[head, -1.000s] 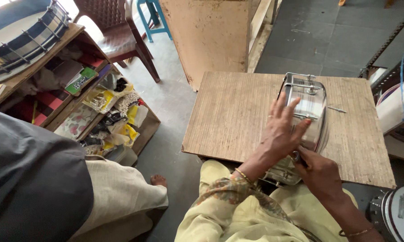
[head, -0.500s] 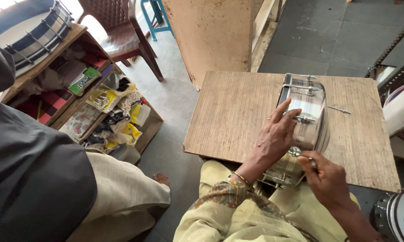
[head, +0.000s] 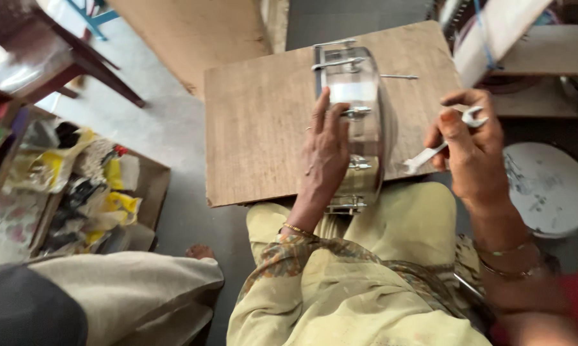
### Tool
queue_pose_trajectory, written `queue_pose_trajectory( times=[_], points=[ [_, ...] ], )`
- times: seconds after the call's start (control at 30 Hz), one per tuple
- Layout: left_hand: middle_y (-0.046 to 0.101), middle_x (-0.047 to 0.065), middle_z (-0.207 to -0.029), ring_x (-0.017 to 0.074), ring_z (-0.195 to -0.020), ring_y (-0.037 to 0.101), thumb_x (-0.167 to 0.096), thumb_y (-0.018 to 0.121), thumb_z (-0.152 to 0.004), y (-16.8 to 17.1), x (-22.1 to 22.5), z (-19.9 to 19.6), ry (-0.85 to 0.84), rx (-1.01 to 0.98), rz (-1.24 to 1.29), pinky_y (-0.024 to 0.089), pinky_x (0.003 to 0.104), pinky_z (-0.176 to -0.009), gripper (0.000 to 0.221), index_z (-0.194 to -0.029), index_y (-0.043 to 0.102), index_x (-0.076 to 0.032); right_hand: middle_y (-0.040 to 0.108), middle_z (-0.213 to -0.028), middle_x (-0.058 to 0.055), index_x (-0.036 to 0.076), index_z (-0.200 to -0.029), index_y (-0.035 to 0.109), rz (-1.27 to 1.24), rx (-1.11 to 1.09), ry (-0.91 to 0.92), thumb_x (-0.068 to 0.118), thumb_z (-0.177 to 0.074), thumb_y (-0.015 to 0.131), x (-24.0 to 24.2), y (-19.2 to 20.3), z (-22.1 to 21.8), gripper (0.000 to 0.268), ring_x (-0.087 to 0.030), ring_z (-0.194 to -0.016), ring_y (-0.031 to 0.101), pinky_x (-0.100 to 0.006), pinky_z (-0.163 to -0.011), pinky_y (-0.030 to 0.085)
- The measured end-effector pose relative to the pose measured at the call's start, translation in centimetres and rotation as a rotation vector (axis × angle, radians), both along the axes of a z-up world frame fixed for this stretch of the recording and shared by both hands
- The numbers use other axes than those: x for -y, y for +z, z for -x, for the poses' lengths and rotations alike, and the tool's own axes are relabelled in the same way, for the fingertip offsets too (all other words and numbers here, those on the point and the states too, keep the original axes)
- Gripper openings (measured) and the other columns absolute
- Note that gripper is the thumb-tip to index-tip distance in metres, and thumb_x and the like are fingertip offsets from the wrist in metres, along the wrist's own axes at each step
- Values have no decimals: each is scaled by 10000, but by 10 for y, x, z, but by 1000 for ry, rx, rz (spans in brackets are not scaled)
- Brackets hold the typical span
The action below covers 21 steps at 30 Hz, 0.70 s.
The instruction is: The person uses a wrench to tighten bolts on a metal drum frame, then places a drumhead over the frame and fits a metal ring on top.
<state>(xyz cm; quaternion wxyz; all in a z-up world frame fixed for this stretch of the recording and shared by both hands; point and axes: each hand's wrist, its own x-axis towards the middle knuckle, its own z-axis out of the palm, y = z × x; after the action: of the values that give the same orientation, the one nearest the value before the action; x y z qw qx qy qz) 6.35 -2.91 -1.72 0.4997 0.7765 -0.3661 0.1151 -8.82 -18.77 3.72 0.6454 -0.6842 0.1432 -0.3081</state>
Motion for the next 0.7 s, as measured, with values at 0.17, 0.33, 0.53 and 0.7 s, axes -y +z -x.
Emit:
queue_pose_trajectory(
  times=[0.17,0.33,0.53,0.7],
  points=[
    [383,130,-1640,365,-1333,602,-147,546,-1053,-1,-9,9,29,-9,-41,579,432,-906,278,-1329,578,-140,608,-833,-78,71,-1315,417,145,167,-12,221,-1173,572,-18,4,-9,258,-79,-581,557,-206,-527,462],
    [369,116,-1647,328,-1280,632,-144,542,-1055,-2,-12,21,58,-88,-83,581,422,-865,280,-1334,571,-144,583,-962,-98,63,-1308,413,399,279,-77,152,-1190,550,-24,-19,-44,202,-99,-713,657,-179,-545,547],
    [374,118,-1641,352,-1337,602,-129,564,-1053,-6,-13,26,77,7,-54,587,413,-907,285,-1338,570,-137,657,-941,-116,61,-1257,406,814,388,-39,42,-1113,558,-26,-33,-63,211,-214,-795,694,-344,-674,568],
    [374,131,-1642,331,-1316,612,-111,550,-1047,-5,-15,21,40,-42,-68,588,413,-889,305,-1351,564,-133,660,-932,-118,74,-1223,413,1091,522,26,10,-1036,610,-25,-40,-64,278,-273,-775,698,-365,-634,559]
  ],
)
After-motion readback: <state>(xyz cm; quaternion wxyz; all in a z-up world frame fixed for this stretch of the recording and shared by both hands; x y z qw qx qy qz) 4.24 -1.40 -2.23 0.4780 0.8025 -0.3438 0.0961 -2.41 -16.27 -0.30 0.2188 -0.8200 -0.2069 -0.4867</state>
